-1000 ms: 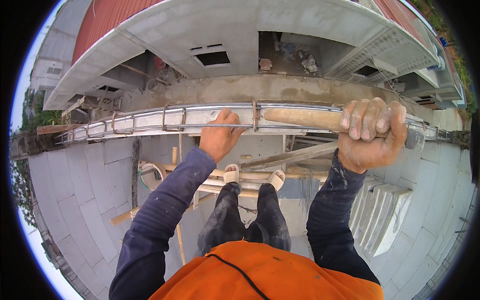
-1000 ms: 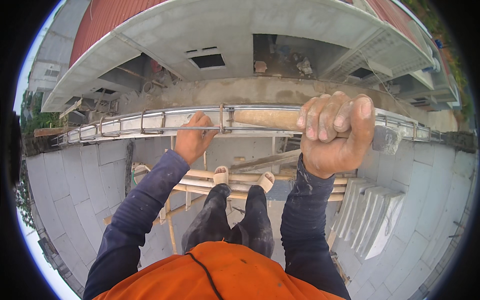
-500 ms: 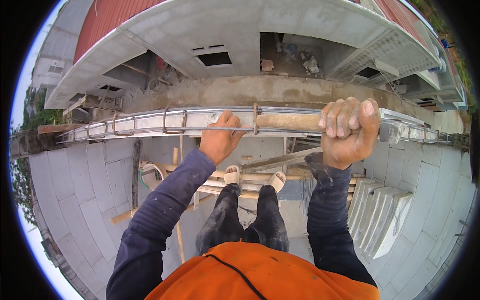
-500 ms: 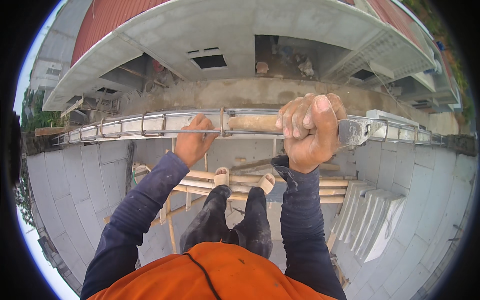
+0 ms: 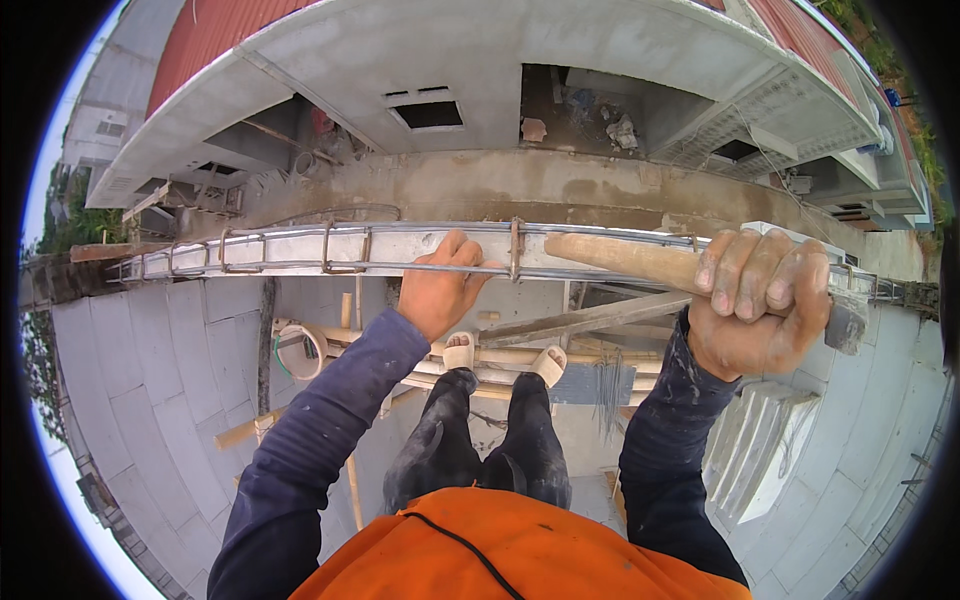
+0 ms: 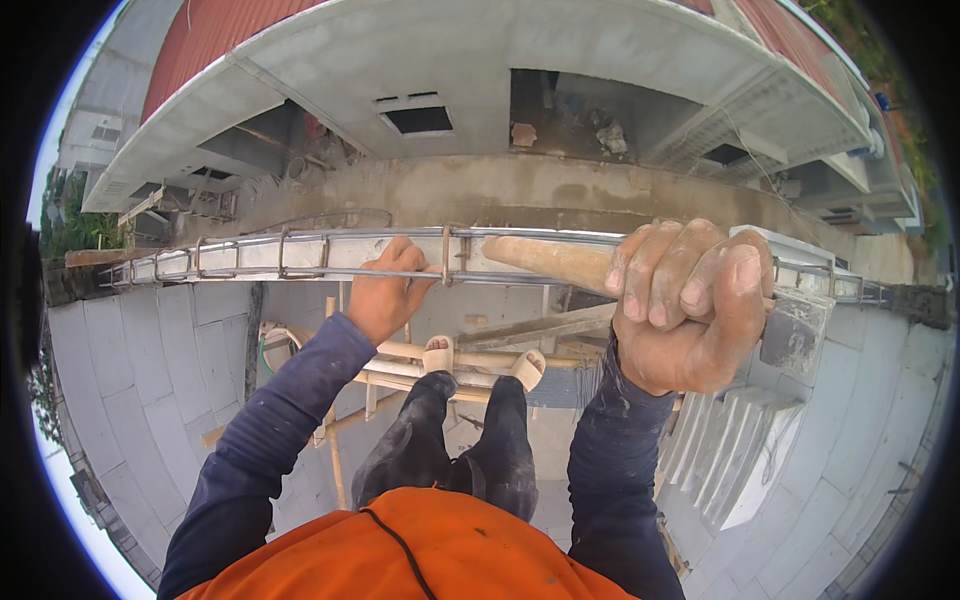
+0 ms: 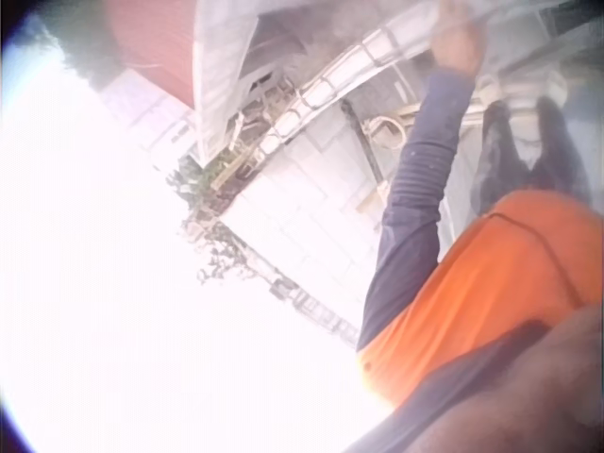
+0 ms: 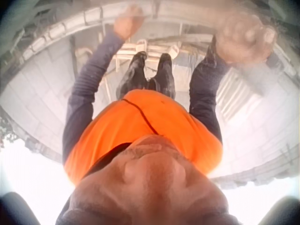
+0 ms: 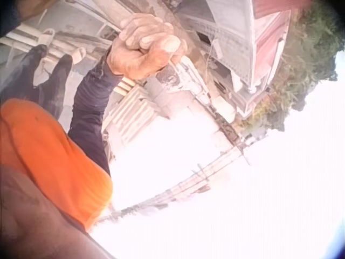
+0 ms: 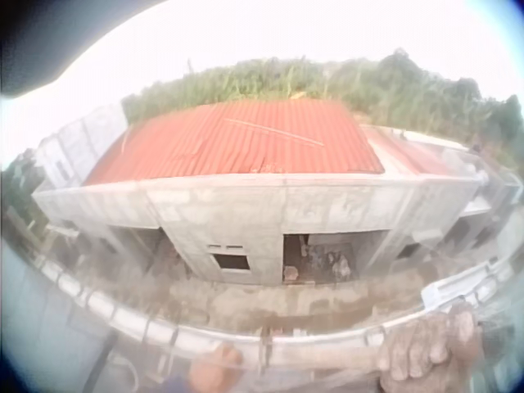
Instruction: The person secures metal reinforcement bars to a concrete structure using thin wire, twisting the wire by hand and then tightening it with a hammer-like tool.
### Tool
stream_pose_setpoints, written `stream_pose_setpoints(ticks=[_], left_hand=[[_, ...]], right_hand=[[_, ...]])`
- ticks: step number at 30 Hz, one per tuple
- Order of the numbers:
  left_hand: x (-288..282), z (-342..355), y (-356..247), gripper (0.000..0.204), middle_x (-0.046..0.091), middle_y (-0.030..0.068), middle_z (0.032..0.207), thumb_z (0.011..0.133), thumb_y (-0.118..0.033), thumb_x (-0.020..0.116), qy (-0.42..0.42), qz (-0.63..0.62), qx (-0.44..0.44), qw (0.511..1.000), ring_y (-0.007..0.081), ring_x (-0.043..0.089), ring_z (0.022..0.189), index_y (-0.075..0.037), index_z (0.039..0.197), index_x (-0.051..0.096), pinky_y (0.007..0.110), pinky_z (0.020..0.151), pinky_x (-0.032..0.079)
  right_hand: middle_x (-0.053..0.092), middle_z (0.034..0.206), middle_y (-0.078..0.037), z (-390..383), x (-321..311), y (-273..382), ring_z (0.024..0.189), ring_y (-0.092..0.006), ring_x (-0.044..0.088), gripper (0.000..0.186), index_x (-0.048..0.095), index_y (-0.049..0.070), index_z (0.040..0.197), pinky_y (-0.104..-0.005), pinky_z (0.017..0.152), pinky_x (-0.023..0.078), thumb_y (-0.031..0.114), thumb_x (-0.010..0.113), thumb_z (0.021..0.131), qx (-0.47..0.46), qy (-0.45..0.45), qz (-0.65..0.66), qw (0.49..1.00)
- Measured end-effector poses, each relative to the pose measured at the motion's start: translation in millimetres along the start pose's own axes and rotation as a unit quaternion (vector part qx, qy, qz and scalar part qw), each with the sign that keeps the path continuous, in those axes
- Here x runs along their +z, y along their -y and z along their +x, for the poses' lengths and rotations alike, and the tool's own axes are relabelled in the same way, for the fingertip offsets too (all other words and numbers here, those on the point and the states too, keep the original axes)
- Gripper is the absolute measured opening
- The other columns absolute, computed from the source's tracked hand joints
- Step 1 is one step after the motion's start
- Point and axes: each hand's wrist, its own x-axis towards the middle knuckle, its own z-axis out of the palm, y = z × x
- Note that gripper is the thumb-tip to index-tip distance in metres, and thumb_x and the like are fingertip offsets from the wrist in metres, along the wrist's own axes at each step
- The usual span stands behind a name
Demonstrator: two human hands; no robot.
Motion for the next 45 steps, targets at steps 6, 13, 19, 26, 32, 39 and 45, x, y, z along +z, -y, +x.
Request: stream_pose_setpoints(ticks=[6, 13, 19, 26, 32, 39, 45], left_hand=[[1.8, 4.9, -2.7, 0.027, 0.056, 0.0122, 0.091, 0.096, -0.026, 0.076, 0.001, -0.004, 0.002, 1.0, 0.0369, 0.063, 0.071, -0.005, 0.089, 0.06, 0.047, 0.063, 0.05], [3.1, 1.8, -2.2, 0.028, 0.056, 0.0122, 0.089, 0.097, -0.027, 0.075, 0.011, 0.0, -0.006, 1.0, 0.037, 0.063, 0.071, -0.005, 0.088, 0.06, 0.047, 0.062, 0.05], [2.5, 3.0, -3.4, 0.028, 0.056, 0.0118, 0.089, 0.097, -0.027, 0.075, 0.001, -0.008, -0.007, 1.0, 0.037, 0.062, 0.07, -0.005, 0.088, 0.06, 0.047, 0.062, 0.05], [5.3, 4.2, -4.1, 0.028, 0.056, 0.0122, 0.09, 0.097, -0.027, 0.075, 0.004, -0.007, 0.001, 1.0, 0.0372, 0.062, 0.07, -0.006, 0.089, 0.06, 0.047, 0.062, 0.049], [0.9, -3.8, -2.4, 0.028, 0.057, 0.0123, 0.09, 0.097, -0.028, 0.075, 0.012, -0.002, -0.012, 1.0, 0.0374, 0.063, 0.071, -0.005, 0.089, 0.059, 0.048, 0.062, 0.049], [1.7, 0.3, -0.4, 0.026, 0.057, 0.0122, 0.09, 0.096, -0.026, 0.075, 0.011, -0.005, -0.006, 1.0, 0.0371, 0.062, 0.071, -0.006, 0.089, 0.06, 0.048, 0.062, 0.05], [2.0, 6.3, -2.1, 0.026, 0.057, 0.0116, 0.09, 0.097, -0.026, 0.075, 0.004, -0.015, 0.005, 1.0, 0.0365, 0.063, 0.071, -0.006, 0.089, 0.061, 0.047, 0.062, 0.049]], right_hand=[[0.047, 0.052, -0.004, -16.3, -1.4, -37.7, 0.04, -0.0143, 0.043, 0.03, 0.046, 0.012, 0.074, -0.0353, 0.044, 0.045, 0.016, 0.054, 0.102, 0.054, -0.037, -0.049, 0.997], [0.051, 0.055, -0.006, -11.3, 6.4, -13.5, 0.044, -0.0138, 0.05, 0.027, 0.05, 0.008, 0.075, -0.0336, 0.044, 0.047, 0.014, 0.062, 0.099, 0.007, 0.019, -0.012, 1.0], [0.049, 0.054, -0.003, -8.1, 22.1, -20.0, 0.043, -0.0141, 0.046, 0.03, 0.047, 0.014, 0.075, -0.0362, 0.051, 0.049, 0.022, 0.056, 0.103, 0.041, 0.024, -0.12, 0.992], [0.044, 0.051, -0.001, -17.1, 5.8, -39.2, 0.039, -0.0134, 0.043, 0.029, 0.046, 0.015, 0.075, -0.0348, 0.047, 0.048, 0.022, 0.051, 0.102, 0.061, -0.001, -0.103, 0.993], [0.042, 0.052, -0.001, -10.3, 17.0, -4.7, 0.041, -0.0138, 0.044, 0.032, 0.043, 0.016, 0.074, -0.0338, 0.05, 0.048, 0.024, 0.05, 0.104, 0.02, 0.023, -0.019, 0.999], [0.048, 0.053, -0.004, -4.5, 5.3, -20.4, 0.043, -0.0147, 0.048, 0.029, 0.045, 0.013, 0.075, -0.0355, 0.047, 0.048, 0.013, 0.055, 0.102, 0.036, 0.02, -0.036, 0.999], [0.048, 0.054, -0.002, -14.7, 9.3, -40.3, 0.041, -0.0136, 0.044, 0.028, 0.046, 0.014, 0.075, -0.0355, 0.048, 0.049, 0.018, 0.054, 0.101, 0.071, 0.016, -0.109, 0.991]])
